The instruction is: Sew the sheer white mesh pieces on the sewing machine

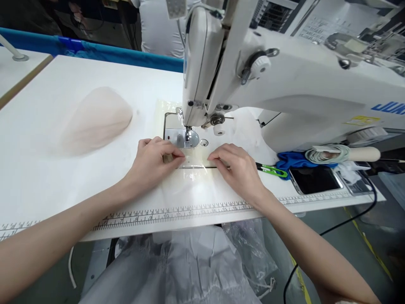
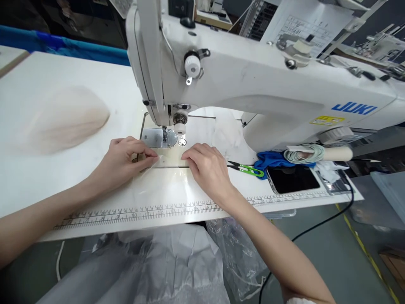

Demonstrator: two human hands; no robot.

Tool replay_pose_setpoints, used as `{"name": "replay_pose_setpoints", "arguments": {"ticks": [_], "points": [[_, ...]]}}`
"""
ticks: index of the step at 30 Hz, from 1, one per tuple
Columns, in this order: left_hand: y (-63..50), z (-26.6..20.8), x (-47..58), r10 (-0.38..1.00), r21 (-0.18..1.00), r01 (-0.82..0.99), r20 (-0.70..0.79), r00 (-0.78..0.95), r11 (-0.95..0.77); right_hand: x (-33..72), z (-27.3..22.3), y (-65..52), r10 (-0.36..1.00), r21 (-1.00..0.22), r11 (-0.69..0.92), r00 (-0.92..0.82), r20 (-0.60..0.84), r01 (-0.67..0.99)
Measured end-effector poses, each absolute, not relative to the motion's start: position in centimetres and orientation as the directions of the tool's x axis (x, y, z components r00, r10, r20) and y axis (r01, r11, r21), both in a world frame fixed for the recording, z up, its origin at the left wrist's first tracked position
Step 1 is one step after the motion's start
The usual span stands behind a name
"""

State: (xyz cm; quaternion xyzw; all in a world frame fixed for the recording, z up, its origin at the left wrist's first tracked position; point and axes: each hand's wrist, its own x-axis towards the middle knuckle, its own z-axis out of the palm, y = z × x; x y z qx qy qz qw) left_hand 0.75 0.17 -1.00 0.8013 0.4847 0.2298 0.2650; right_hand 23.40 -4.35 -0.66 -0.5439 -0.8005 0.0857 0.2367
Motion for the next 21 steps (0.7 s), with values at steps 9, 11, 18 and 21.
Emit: {"name": "replay_pose_setpoints", "arguments": {"ticks": [9, 11, 18, 21], "points": [[0.6, -1.6, 0.8, 0.883, 0.581, 0.683, 0.150, 0.445, -0.443, 23.7, -1.4, -1.2, 0.855, 0.066, 0.443, -0.443, 0.269, 0.894], [0.7, -1.6, 0.7, 0.887, 0.593, 0.679, 0.146, 0.439, -0.434, 24.1, -0.9, -1.4, 0.887, 0.061, 0.323, -0.325, 0.328, 0.944], [0.7, -1.7, 0.9, 0.885, 0.575, 0.682, 0.190, 0.426, -0.452, 23.5, -0.7, -5.7, 0.725, -0.107, 0.686, -0.664, 0.184, 0.720], [0.7, -2.0, 1.0, 0.884, 0.564, 0.691, 0.184, 0.429, -0.452, 24.8, -1.5, -4.6, 0.757, -0.026, 0.638, -0.621, 0.206, 0.769]]}}
